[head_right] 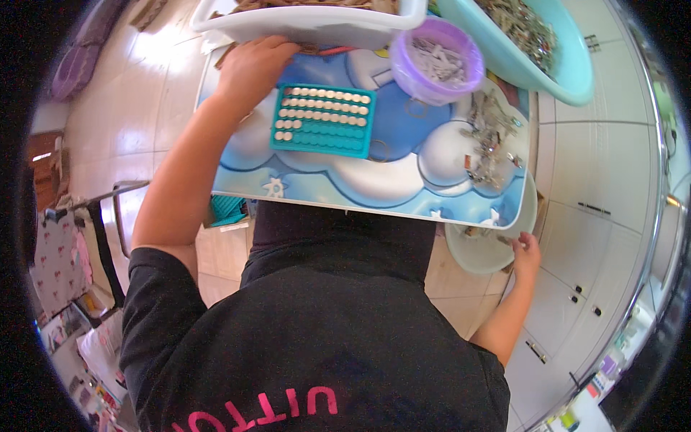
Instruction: The person assembles small metal parts onto a wooden or cardboard strip by hand.
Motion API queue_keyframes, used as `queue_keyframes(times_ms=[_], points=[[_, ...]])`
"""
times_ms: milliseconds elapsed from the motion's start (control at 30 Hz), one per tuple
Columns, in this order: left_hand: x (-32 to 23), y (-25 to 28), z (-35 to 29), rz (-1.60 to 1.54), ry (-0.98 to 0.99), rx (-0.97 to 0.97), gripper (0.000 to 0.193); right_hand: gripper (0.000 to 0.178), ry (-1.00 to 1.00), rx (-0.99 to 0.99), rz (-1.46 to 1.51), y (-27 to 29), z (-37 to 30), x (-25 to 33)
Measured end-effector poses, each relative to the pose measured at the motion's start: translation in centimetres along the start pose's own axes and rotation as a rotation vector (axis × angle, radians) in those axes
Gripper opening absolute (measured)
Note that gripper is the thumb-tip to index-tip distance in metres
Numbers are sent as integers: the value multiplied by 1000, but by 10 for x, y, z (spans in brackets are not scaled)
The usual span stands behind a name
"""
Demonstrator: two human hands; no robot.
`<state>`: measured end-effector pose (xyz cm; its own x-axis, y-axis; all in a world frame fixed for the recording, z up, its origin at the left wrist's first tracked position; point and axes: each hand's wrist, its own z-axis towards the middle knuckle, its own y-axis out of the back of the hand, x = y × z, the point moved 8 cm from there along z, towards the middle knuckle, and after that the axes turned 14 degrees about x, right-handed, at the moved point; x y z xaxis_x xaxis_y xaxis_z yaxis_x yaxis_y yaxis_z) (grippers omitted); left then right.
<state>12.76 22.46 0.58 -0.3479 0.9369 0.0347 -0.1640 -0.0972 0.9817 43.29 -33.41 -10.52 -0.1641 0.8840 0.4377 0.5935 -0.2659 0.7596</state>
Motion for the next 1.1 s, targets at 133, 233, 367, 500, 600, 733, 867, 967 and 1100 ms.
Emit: queue_keyframes(times_ms=[133,233,367,500,600,733,867,967,1100], points=[[3,-5,3,-4,86,148,7,18,247,-215,189,17,-11,67],[6,2,-1,19,128,-4,8,16,528,-300,60,9,-49,190],[-1,15,-9,2,138,-54,10,19,798,-325,-430,-37,-84,307],[11,31,-34,-423,367,-63,8,22,803,-372,-610,-55,-70,329],[11,36,-57,-1080,484,-134,18,21,683,-258,-168,-25,-54,313],[-20,19,-90,-1914,556,-46,34,18,719,-290,647,29,-54,297],[-63,11,-102,-2198,587,99,33,17,910,-145,1079,40,-64,302],[-97,0,-108,-2410,580,174,26,15,875,195,1180,1,-52,309],[-126,15,-93,-2235,476,299,13,12,794,450,1199,-58,-76,329]])
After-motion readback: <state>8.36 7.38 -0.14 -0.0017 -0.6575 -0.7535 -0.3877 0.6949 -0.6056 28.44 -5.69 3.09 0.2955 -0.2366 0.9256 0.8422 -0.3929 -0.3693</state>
